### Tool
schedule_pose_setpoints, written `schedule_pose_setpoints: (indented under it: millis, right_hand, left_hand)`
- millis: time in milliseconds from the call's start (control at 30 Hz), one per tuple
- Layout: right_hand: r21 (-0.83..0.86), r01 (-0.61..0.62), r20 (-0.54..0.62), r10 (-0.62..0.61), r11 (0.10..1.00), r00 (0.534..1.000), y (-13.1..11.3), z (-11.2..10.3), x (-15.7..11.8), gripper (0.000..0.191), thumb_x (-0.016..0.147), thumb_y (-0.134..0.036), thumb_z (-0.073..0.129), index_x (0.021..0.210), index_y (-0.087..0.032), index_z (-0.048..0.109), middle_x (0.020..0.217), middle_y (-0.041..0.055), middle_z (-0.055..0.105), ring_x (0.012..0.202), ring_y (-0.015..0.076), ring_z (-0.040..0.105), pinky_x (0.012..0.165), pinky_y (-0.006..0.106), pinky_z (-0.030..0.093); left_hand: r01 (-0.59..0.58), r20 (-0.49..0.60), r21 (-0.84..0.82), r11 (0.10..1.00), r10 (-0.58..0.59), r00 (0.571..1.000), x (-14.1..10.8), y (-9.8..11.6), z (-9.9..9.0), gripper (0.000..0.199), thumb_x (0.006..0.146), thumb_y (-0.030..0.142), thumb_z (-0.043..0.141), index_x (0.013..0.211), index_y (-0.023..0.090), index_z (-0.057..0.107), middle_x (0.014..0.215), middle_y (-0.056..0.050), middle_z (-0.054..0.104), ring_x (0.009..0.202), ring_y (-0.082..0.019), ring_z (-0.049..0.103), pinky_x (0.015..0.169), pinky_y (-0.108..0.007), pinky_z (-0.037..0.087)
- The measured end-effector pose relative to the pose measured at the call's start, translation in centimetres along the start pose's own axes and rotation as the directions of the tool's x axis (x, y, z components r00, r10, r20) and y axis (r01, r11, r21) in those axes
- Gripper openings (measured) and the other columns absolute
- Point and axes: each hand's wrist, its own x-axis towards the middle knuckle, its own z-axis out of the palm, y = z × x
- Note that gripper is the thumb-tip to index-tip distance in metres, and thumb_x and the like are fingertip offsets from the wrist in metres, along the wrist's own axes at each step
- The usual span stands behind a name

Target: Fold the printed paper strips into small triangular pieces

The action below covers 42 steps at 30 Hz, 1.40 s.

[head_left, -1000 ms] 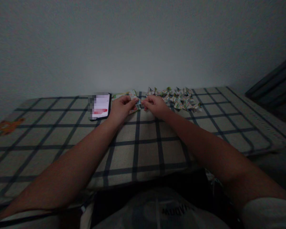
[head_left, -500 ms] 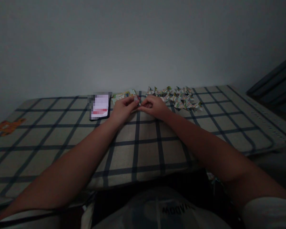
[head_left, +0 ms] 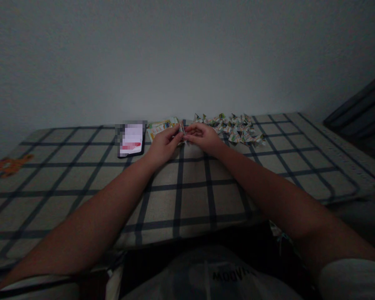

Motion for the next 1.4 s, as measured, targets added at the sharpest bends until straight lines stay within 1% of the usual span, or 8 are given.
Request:
schedule_pose_setpoints:
  millis: [267,467,633,767,900,1133,1300,1400]
  right_hand:
    - [-0.117,0.025,0.028,-0.022,0.993,0.999,-0.3,-0.2,-0.4,0.031,0.081,-0.029,0.071,0.11,-0.019,0.068,0.088,0.003,0.073,0.079,0.016,0.069,0.078,0.031,0.059]
    - [-0.092,0.107,0.06,-0.101,0.99,0.993,-0.3,-0.1,-0.2,0.024,0.082,-0.02,0.058,0.102,-0.018,0.071,0.101,0.0048,0.075,0.087,0.0151,0.07,0.082,0.03,0.059]
    - [-0.018,0.006,-0.023,-0.007,1.0,1.0,-0.2,0.0,0.0,0.02,0.081,-0.024,0.06,0.095,-0.018,0.074,0.09,0.0043,0.076,0.076,0.0143,0.069,0.076,0.03,0.059]
    - [-0.128,0.026,-0.112,-0.04,0.991,0.993,-1.0,-0.2,-0.4,0.024,0.081,-0.023,0.061,0.096,-0.019,0.079,0.089,0.0045,0.076,0.076,0.015,0.068,0.076,0.031,0.058]
    - [-0.298,0.137,-0.126,-0.182,0.945,0.975,-2.0,-0.4,-0.5,0.025,0.081,-0.017,0.06,0.091,-0.022,0.082,0.089,0.0045,0.077,0.083,0.0168,0.068,0.082,0.033,0.056]
    - [-0.282,0.211,-0.104,-0.248,0.936,0.963,-2.1,-0.3,-0.4,0.023,0.081,-0.017,0.06,0.086,-0.023,0.082,0.095,0.0049,0.078,0.094,0.0187,0.07,0.094,0.037,0.056]
    - [-0.07,0.011,-0.088,-0.017,0.997,0.996,-1.4,-0.1,-0.5,0.031,0.086,-0.031,0.063,0.111,-0.019,0.077,0.091,0.0045,0.076,0.077,0.0148,0.069,0.077,0.032,0.06]
    - [-0.042,-0.043,-0.041,0.041,0.998,0.998,-1.0,0.0,-0.4,0.032,0.083,-0.037,0.071,0.108,-0.018,0.075,0.088,0.0039,0.075,0.072,0.0138,0.067,0.071,0.029,0.058]
  left_hand:
    - [-0.04,0.062,0.107,0.993,0.034,0.997,-0.3,0.3,-0.1,0.057,0.09,0.031,0.062,0.144,0.014,0.062,0.125,-0.016,0.074,0.106,-0.026,0.071,0.09,-0.04,0.059]
    - [-0.083,0.045,0.15,0.985,0.077,0.996,-0.5,1.0,0.0,0.056,0.082,0.019,0.061,0.138,0.018,0.067,0.134,-0.012,0.072,0.122,-0.027,0.067,0.11,-0.048,0.05]
    - [0.047,-0.011,-0.135,0.99,-0.049,0.999,-0.4,0.8,0.2,0.062,0.077,0.02,0.069,0.139,0.023,0.067,0.139,-0.011,0.069,0.129,-0.029,0.063,0.113,-0.048,0.049]
    - [0.212,-0.003,-0.436,0.874,-0.238,0.971,-0.2,1.2,0.4,0.062,0.078,0.03,0.076,0.139,0.025,0.065,0.147,-0.013,0.063,0.132,-0.03,0.062,0.11,-0.05,0.051]
    - [0.367,0.074,-0.548,0.752,-0.394,0.916,0.1,1.5,0.8,0.047,0.079,0.053,0.08,0.108,0.016,0.078,0.118,-0.016,0.076,0.108,-0.027,0.073,0.097,-0.044,0.06]
    - [0.385,0.061,-0.387,0.838,-0.393,0.917,-0.1,1.4,0.5,0.049,0.071,0.063,0.085,0.072,0.015,0.075,0.072,-0.008,0.073,0.065,-0.017,0.067,0.066,-0.031,0.056]
    - [0.326,0.034,-0.157,0.932,-0.325,0.945,-0.1,1.2,-0.2,0.046,0.076,0.063,0.08,0.07,0.017,0.076,0.066,-0.007,0.073,0.057,-0.016,0.062,0.055,-0.028,0.047]
    - [0.276,0.072,-0.075,0.958,-0.271,0.96,0.0,1.5,-0.5,0.045,0.078,0.063,0.077,0.068,0.019,0.075,0.063,-0.005,0.072,0.056,-0.016,0.06,0.053,-0.027,0.043]
